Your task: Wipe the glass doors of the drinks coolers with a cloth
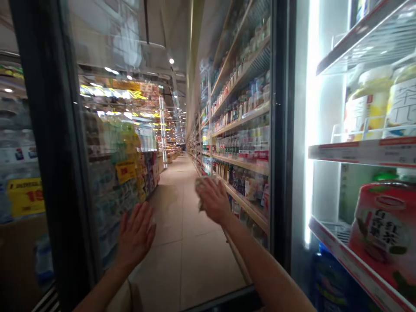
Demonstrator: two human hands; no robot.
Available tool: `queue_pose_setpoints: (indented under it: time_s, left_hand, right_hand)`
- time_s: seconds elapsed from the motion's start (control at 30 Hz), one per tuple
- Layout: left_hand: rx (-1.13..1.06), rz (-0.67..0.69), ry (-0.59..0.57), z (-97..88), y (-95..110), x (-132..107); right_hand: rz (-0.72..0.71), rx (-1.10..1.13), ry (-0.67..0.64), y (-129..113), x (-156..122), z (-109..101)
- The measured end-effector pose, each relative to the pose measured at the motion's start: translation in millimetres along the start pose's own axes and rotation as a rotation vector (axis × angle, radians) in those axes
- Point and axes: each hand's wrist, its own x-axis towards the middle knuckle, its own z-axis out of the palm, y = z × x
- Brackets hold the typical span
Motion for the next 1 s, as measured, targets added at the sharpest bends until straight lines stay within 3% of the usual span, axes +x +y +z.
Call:
queue_pose_setpoints:
  time_s: [0.1,0.17,0.2,0.27,0.37,0.43,0.5,0.63,0.7,0.77,0.83,0.9,0.93,1.0]
  left_hand:
    - [-0.003,0.003,0.004,0.1,0.2,-0.8]
    - [-0.009,-0.007,0.002,0.1,1.1,-1.2]
    - [-0.010,-0.012,0.004,0.0,1.7,-1.2]
    - [-0.006,-0.008,0.010,-0.2,2.6,-0.8]
    - [0.029,0.017,0.026,-0.7,2.5,0.0]
    - [0.052,0.035,0.024,-1.3,1.6,0.2]
    - [0.076,0.052,0.018,-2.2,0.8,0.4]
    - [0.117,0.070,0.016,-4.3,2.1,1.7]
    - [0.129,0.067,0.014,-5.3,3.7,2.7]
    - [0.138,0.065,0.015,-6.2,5.0,3.5]
    - [0.141,0.062,0.010,-7.0,5.4,3.8]
    - [0.142,0.062,0.003,-7.6,4.9,3.6]
    - [0.141,0.063,0.000,-7.7,4.5,3.4]
    - [0.136,0.069,0.001,-7.4,3.7,2.8]
  right_hand:
    - [0.395,-0.116,0.210,67.1,7.3,-10.2]
    - [0.646,-0.158,0.302,86.5,18.9,-9.7]
    - [0.707,-0.160,0.307,83.4,24.9,-6.7]
    - [0.611,-0.122,0.226,55.2,34.2,2.1]
    - [0.106,0.001,-0.015,-1.2,36.3,10.6]
    - [-0.104,0.035,-0.095,-14.0,30.1,7.1]
    - [-0.041,-0.008,-0.043,4.2,22.1,-1.7]
    - [0.447,-0.129,0.242,69.6,21.7,-11.6]
    - [0.615,-0.142,0.292,69.7,29.0,-6.5]
    - [0.517,-0.082,0.191,38.9,34.0,2.0]
    - [0.153,0.045,0.021,-3.3,33.0,9.0]
    - [-0.147,0.126,-0.099,-29.9,26.5,11.5]
    - [-0.199,0.125,-0.111,-31.5,22.1,10.9]
    - [-0.069,0.039,-0.032,-10.9,14.3,6.6]
